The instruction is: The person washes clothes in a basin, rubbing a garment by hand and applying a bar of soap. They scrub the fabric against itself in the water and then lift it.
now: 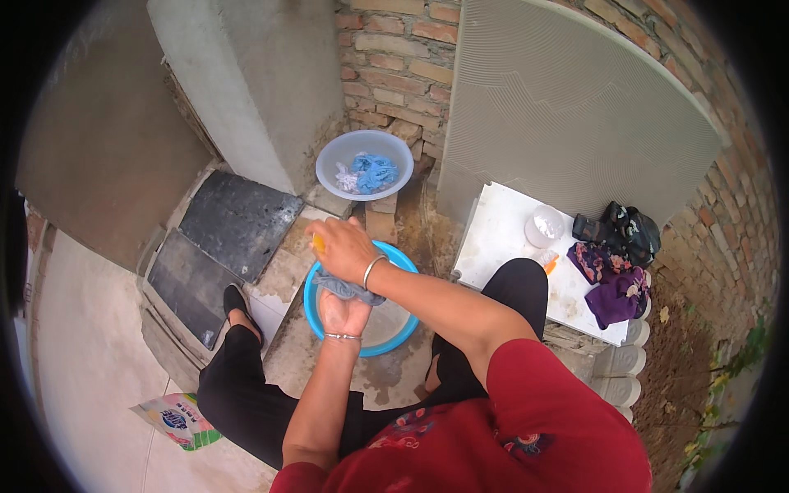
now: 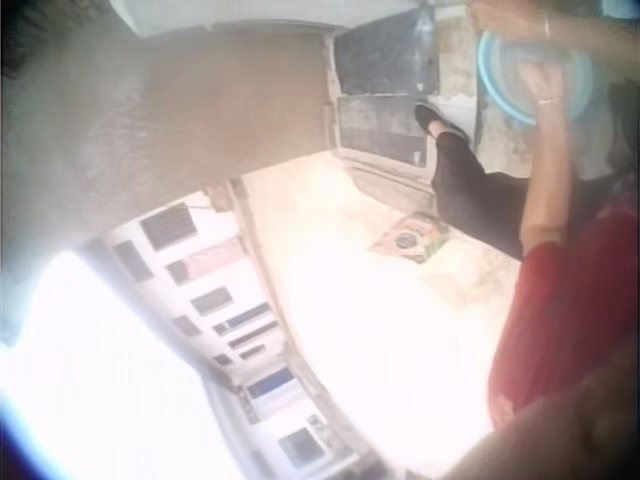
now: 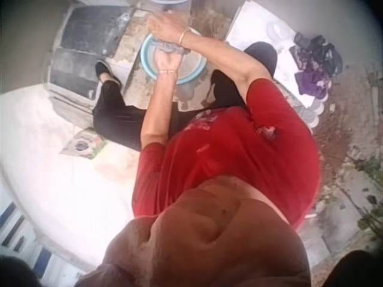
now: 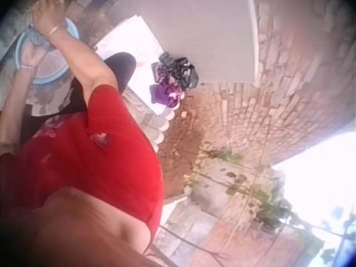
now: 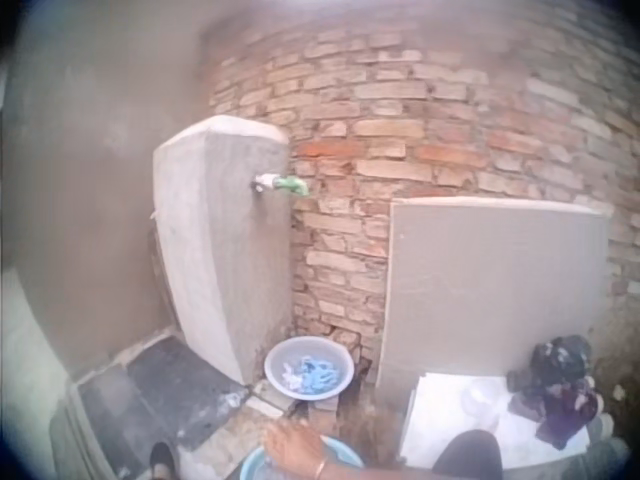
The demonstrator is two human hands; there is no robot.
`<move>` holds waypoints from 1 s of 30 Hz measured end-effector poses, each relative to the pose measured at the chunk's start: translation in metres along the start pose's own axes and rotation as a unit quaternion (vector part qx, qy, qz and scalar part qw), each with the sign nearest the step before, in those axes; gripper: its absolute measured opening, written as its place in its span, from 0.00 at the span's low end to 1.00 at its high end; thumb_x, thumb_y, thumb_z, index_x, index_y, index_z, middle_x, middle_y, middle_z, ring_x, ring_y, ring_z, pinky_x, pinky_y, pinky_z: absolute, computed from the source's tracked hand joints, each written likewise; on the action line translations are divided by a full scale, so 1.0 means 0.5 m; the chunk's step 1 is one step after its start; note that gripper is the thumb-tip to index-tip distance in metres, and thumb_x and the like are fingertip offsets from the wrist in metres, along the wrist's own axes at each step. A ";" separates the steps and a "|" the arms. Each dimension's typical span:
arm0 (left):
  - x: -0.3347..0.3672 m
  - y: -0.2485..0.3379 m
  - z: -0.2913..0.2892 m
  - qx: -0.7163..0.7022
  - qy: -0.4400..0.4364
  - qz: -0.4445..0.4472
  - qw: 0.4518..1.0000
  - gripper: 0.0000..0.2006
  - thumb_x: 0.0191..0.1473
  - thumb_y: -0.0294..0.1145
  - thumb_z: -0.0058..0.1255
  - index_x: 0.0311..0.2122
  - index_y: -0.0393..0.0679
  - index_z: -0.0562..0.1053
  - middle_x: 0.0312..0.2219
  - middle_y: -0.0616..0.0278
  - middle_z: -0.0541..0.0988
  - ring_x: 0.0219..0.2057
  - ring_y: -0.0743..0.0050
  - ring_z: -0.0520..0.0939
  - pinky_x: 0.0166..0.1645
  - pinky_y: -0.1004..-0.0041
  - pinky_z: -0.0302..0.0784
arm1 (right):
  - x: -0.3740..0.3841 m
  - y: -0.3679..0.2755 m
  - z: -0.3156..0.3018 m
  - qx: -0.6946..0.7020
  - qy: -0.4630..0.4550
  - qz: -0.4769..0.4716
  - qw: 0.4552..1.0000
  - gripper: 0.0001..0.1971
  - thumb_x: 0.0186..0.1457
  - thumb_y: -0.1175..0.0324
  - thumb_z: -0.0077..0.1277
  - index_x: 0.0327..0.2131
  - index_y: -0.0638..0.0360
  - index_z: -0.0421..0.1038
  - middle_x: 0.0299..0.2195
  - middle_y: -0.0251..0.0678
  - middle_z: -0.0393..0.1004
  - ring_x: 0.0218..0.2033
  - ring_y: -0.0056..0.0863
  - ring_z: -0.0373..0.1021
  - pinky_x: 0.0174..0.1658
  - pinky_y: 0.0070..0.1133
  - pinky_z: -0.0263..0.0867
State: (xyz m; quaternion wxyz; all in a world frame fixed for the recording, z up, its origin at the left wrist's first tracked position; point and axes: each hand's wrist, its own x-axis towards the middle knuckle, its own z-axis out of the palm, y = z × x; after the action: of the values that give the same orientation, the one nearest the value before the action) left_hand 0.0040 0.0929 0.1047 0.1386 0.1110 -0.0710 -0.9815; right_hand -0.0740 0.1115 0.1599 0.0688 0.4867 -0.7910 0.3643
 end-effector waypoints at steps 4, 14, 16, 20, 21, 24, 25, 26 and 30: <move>-0.006 0.010 0.011 -0.054 -0.004 0.001 0.999 0.18 0.59 0.42 0.33 0.50 0.46 0.63 0.49 0.60 0.67 0.50 0.64 0.68 0.56 0.63 0.61 | -0.064 -0.063 0.018 0.080 -0.081 -0.117 0.987 0.10 0.47 0.69 0.49 0.36 0.47 0.69 0.27 0.34 0.67 0.31 0.32 0.66 0.37 0.27 0.57; -0.004 0.037 -0.016 -0.074 -0.022 0.008 0.997 0.18 0.58 0.43 0.32 0.49 0.46 0.64 0.48 0.61 0.69 0.50 0.64 0.69 0.56 0.63 0.61 | -0.086 -0.093 0.027 0.127 -0.109 -0.160 0.973 0.15 0.43 0.71 0.50 0.38 0.43 0.68 0.26 0.33 0.66 0.29 0.33 0.65 0.36 0.28 0.57; -0.002 0.024 -0.018 -0.093 -0.028 -0.011 0.995 0.18 0.58 0.43 0.32 0.49 0.46 0.64 0.48 0.61 0.69 0.50 0.64 0.69 0.56 0.63 0.61 | -0.057 -0.036 0.026 0.076 -0.035 -0.083 0.993 0.14 0.44 0.70 0.50 0.38 0.43 0.68 0.26 0.35 0.67 0.29 0.34 0.66 0.36 0.29 0.58; 0.003 0.019 0.009 -0.026 -0.058 0.008 0.998 0.20 0.57 0.40 0.30 0.50 0.41 0.64 0.49 0.58 0.68 0.50 0.63 0.68 0.57 0.62 0.59 | 0.030 0.083 0.026 0.045 0.071 0.074 0.994 0.11 0.49 0.67 0.48 0.39 0.50 0.67 0.29 0.40 0.70 0.32 0.40 0.67 0.36 0.31 0.61; -0.001 0.026 0.013 -0.021 -0.096 0.010 0.995 0.21 0.57 0.39 0.29 0.51 0.39 0.63 0.49 0.58 0.68 0.51 0.62 0.68 0.58 0.62 0.58 | 0.031 0.093 0.020 0.068 0.054 0.116 0.989 0.12 0.50 0.66 0.48 0.40 0.51 0.66 0.29 0.39 0.70 0.32 0.37 0.67 0.36 0.29 0.62; 0.005 0.038 0.017 -0.047 -0.108 0.013 0.993 0.23 0.56 0.39 0.28 0.53 0.34 0.61 0.52 0.51 0.65 0.54 0.56 0.64 0.60 0.60 0.53 | 0.020 0.149 -0.023 0.201 -0.005 0.218 0.955 0.15 0.54 0.62 0.47 0.44 0.54 0.65 0.31 0.34 0.70 0.32 0.28 0.68 0.35 0.24 0.63; 0.007 0.040 0.014 -0.055 -0.131 0.012 0.990 0.23 0.57 0.39 0.27 0.53 0.34 0.60 0.53 0.50 0.64 0.55 0.54 0.63 0.61 0.60 0.52 | 0.012 0.179 -0.025 0.297 -0.029 0.239 0.924 0.16 0.55 0.61 0.46 0.45 0.55 0.64 0.32 0.32 0.69 0.32 0.24 0.67 0.35 0.22 0.63; 0.010 0.038 0.013 -0.068 -0.122 0.003 0.990 0.24 0.57 0.39 0.27 0.53 0.34 0.60 0.53 0.49 0.64 0.55 0.54 0.63 0.61 0.60 0.52 | 0.001 0.207 -0.027 0.389 -0.052 0.257 0.883 0.17 0.56 0.60 0.45 0.47 0.56 0.63 0.32 0.29 0.68 0.32 0.20 0.66 0.34 0.20 0.63; 0.008 0.059 0.005 -0.090 -0.100 -0.006 0.991 0.25 0.57 0.42 0.27 0.53 0.34 0.60 0.52 0.48 0.64 0.54 0.52 0.63 0.61 0.60 0.52 | -0.021 0.166 -0.050 0.492 -0.195 0.337 0.779 0.17 0.55 0.63 0.47 0.48 0.55 0.63 0.31 0.23 0.65 0.28 0.11 0.60 0.30 0.13 0.59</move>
State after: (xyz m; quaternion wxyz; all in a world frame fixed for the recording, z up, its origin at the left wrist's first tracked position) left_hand 0.0072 0.0641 0.1116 0.1346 0.0000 0.0045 -0.9909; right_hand -0.1426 0.1567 0.1311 -0.4633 0.2175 -0.6140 0.6009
